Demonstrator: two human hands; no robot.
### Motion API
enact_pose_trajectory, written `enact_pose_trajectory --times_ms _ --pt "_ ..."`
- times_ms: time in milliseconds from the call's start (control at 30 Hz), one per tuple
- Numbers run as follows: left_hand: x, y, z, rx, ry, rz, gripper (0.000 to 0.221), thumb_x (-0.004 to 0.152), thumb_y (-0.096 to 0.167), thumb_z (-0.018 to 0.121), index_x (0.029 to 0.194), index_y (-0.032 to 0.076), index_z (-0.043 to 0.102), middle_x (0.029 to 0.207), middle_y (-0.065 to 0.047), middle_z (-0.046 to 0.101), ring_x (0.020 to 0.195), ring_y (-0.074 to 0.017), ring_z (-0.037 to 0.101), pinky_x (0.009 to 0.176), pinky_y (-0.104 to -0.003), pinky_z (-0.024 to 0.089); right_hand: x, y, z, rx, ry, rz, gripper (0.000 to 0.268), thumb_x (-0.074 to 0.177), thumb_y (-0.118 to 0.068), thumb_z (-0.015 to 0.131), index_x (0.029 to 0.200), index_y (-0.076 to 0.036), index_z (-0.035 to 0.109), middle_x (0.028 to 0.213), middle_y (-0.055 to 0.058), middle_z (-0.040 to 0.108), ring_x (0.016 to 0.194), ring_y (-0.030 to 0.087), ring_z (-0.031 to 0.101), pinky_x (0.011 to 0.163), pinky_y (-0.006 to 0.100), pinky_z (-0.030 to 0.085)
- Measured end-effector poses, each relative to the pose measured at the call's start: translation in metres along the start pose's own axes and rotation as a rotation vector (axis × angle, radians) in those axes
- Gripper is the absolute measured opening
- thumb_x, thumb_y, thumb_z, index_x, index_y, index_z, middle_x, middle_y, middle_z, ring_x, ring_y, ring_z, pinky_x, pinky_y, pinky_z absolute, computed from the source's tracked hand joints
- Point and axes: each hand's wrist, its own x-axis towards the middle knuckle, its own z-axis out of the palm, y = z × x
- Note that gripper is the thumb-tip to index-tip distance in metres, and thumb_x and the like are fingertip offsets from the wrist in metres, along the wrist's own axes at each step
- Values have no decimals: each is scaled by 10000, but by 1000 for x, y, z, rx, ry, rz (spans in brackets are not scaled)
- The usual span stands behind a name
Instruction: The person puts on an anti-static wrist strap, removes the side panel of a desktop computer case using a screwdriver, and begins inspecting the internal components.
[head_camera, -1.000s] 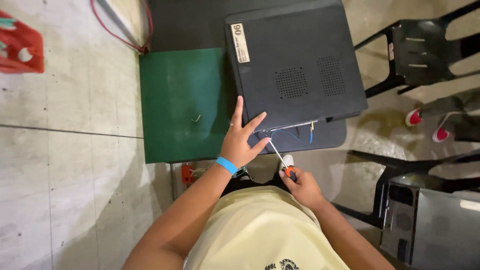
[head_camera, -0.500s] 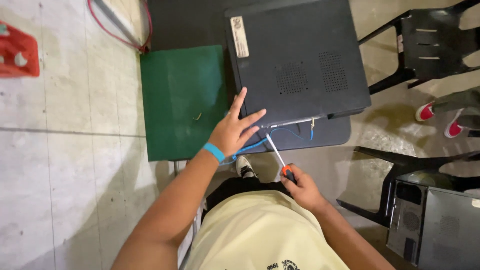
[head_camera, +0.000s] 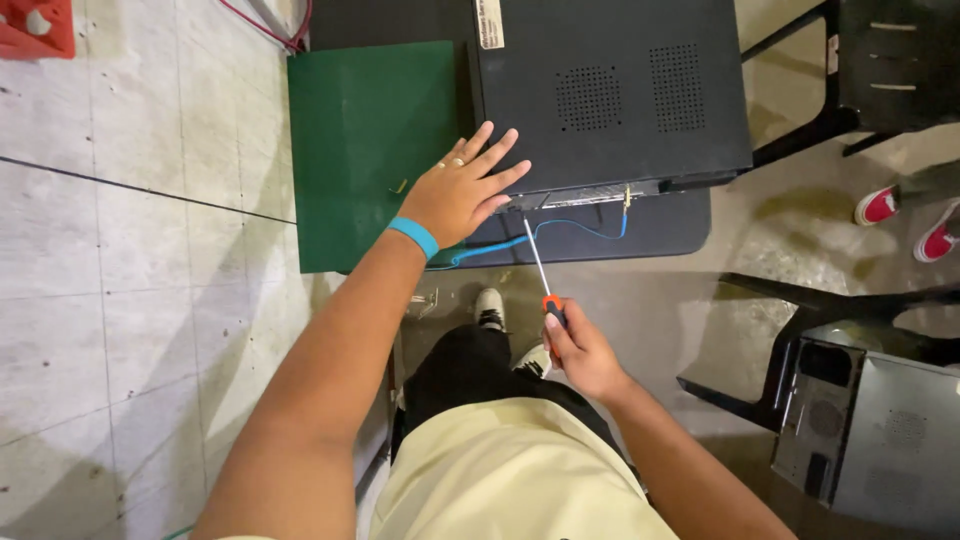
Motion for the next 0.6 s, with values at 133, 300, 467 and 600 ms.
enact_pose_trajectory --times_ms 133,300,467,600 --pt "-4 -1 -9 -63 -26 11 506 1113 378 463 1613 341 392 1723 -6 214 1583 -351 136 1267 -513 261 6 8 7 18 -3 -25 257 1096 -195 404 1219 -26 554 697 92 624 515 208 643 444 295 495" --pt "-5 4 -26 -191 16 -53 485 1108 304 506 1589 320 449 1733 57 166 1598 -279 76 1164 -417 453 15 -17 11 24 -20 6 265 1096 -183 398 1254 -28 544 700 94 627 496 198 621 458 292 507" --pt "-5 8 -12 -295 127 -89 557 1033 426 621 1561 331 472 1721 49 209 1598 -292 127 1139 -389 494 21 -23 21 2 2 20 256 1095 -184 395 1231 -17 533 676 108 620 485 220 618 455 315 502" --pt "-3 17 0 -341 247 -131 661 942 468 774 1521 298 503 1711 37 229 1598 -300 138 1140 -355 508 15 -24 28 51 34 34 240 1097 -180 385 1189 -26 543 699 120 641 496 236 648 463 320 521"
